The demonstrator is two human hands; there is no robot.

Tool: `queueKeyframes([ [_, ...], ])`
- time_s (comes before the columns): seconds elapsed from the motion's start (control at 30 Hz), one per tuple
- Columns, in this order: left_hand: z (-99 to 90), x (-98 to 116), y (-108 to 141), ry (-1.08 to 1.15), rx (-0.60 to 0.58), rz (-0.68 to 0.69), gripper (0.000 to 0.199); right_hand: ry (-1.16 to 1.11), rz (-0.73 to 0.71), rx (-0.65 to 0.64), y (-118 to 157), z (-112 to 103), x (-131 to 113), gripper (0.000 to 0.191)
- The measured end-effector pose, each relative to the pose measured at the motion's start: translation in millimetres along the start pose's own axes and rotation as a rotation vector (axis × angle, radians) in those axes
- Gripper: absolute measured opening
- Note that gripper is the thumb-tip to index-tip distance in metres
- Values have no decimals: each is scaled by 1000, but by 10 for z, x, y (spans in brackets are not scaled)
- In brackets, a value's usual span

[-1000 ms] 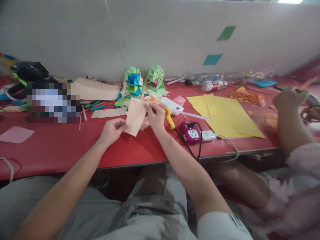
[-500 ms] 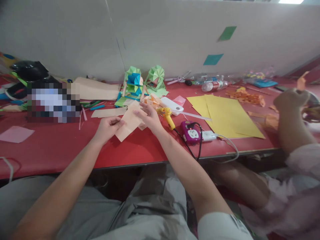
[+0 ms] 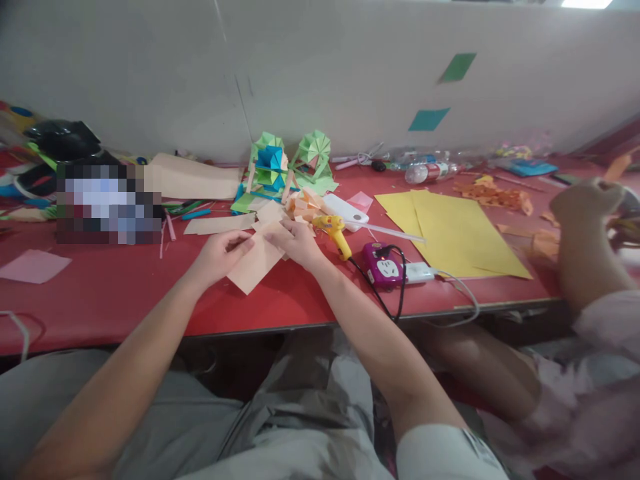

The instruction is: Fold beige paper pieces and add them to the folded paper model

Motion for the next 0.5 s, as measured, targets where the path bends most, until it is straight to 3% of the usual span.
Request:
queueKeyframes([
  [0.17,1,4,26,-246,11,-27,19,-39,-19,-97,9,-22,-56,34],
  [0.33,42,73,37,-287,-84,11,22,77,-58,-183,37,7,-125,30],
  [0.5,-27,84,27,-304,-72,-13,28,41,40,-119,33,16,-79,35],
])
Point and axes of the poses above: each hand's wrist, its own y-axis away from the middle knuckle, its own z-axis out of the palm, x = y × z, the point moved 2 cm from there along -y, towards the middle knuckle, and after that the axes turned 8 degrees about -x, right-handed, at the moved point
